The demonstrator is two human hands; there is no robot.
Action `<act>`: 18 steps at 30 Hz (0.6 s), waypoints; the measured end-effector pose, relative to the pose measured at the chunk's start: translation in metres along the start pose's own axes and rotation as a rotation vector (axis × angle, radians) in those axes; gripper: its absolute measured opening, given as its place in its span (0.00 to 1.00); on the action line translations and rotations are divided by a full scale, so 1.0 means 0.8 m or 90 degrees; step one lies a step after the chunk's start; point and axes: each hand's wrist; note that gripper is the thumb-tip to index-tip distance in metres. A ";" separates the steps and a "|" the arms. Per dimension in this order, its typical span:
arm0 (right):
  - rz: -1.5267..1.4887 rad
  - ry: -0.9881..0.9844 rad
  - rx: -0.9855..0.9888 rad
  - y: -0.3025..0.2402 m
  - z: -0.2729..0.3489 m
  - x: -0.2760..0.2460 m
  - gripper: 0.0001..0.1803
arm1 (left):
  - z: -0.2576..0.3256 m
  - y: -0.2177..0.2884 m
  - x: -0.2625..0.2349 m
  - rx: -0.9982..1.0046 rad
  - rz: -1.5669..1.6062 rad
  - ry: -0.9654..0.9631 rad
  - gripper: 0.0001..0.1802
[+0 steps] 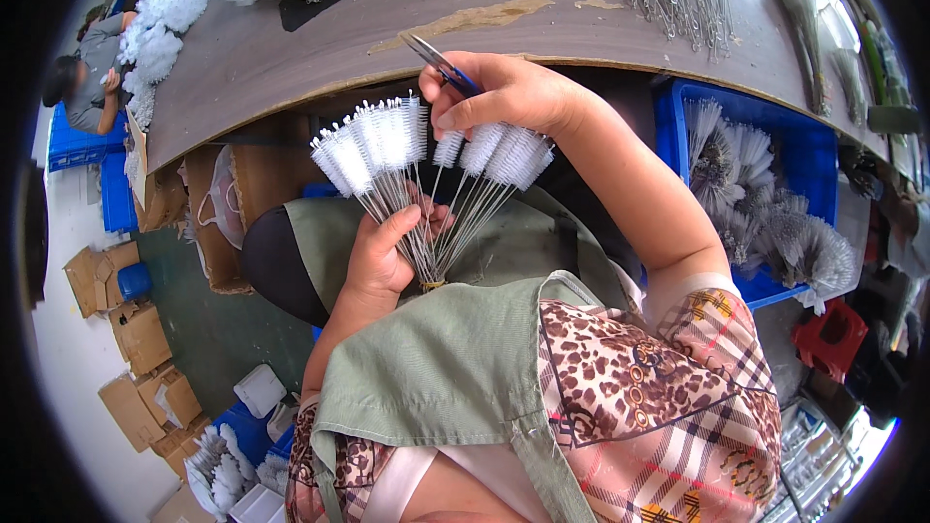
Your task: Trimming and organizing white bristles for tube-style cleaning brushes at a factory workbench.
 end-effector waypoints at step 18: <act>0.007 -0.030 -0.002 0.001 0.001 -0.004 0.14 | 0.008 0.003 0.009 0.009 -0.048 0.009 0.15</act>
Point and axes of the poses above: each hand's wrist, its own z-axis away from the middle knuckle, its own x-axis out of the palm, y = z × x, and after that the axes turned 8 degrees about x, right-handed
